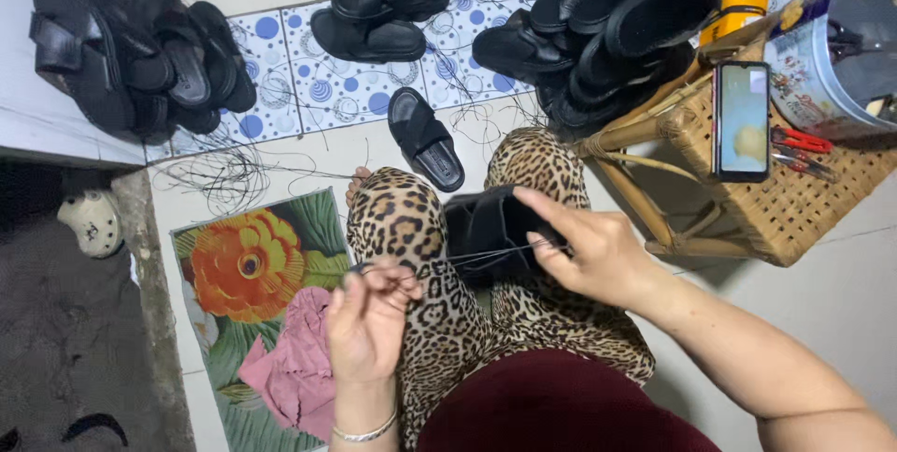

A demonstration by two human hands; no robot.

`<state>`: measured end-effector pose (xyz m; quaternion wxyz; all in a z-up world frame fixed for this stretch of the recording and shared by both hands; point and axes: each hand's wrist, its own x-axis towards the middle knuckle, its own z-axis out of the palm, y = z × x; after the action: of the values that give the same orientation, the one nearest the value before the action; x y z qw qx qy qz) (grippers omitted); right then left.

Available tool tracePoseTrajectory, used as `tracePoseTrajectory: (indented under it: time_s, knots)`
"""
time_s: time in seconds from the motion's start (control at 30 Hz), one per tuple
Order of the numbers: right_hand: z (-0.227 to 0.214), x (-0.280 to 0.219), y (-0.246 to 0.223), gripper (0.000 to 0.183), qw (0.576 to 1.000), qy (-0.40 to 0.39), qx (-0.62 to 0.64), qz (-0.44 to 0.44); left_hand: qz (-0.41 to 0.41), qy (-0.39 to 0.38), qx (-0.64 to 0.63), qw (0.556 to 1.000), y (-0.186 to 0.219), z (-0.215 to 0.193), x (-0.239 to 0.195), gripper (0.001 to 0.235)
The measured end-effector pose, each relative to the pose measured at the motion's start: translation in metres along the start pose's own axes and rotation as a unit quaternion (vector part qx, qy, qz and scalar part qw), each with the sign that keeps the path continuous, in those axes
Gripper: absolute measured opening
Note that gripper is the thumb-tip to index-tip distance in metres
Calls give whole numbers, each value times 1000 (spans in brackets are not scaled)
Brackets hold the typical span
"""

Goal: The person sits on the floor and sews a black sandal using a needle and thread. They hold the sandal on their lap, repeatedly passing the needle through the sole and strap, and pull the thread to secure the stitches.

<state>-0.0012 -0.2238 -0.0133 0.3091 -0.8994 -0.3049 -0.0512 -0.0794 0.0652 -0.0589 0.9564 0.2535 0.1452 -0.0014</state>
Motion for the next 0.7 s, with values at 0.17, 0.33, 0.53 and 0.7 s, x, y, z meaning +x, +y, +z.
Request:
tracePoseTrajectory:
  time_s: [0.17,0.33,0.53,0.7]
  knots:
    - [16,-11,-3,58,1000,27,2,7,64,37,8,997,28,-12,-7,31]
    - [-22,-2,18,87,934,-108,181,290,127,163,31,978,84,-60,-3,35]
    - [-74,-2,37,68,955,-90,122,255,120,265,863,413,72,-112,22,38]
    - [-79,-18,28,52,978,-195,51,59,243,151,675,680,9,1,34,56]
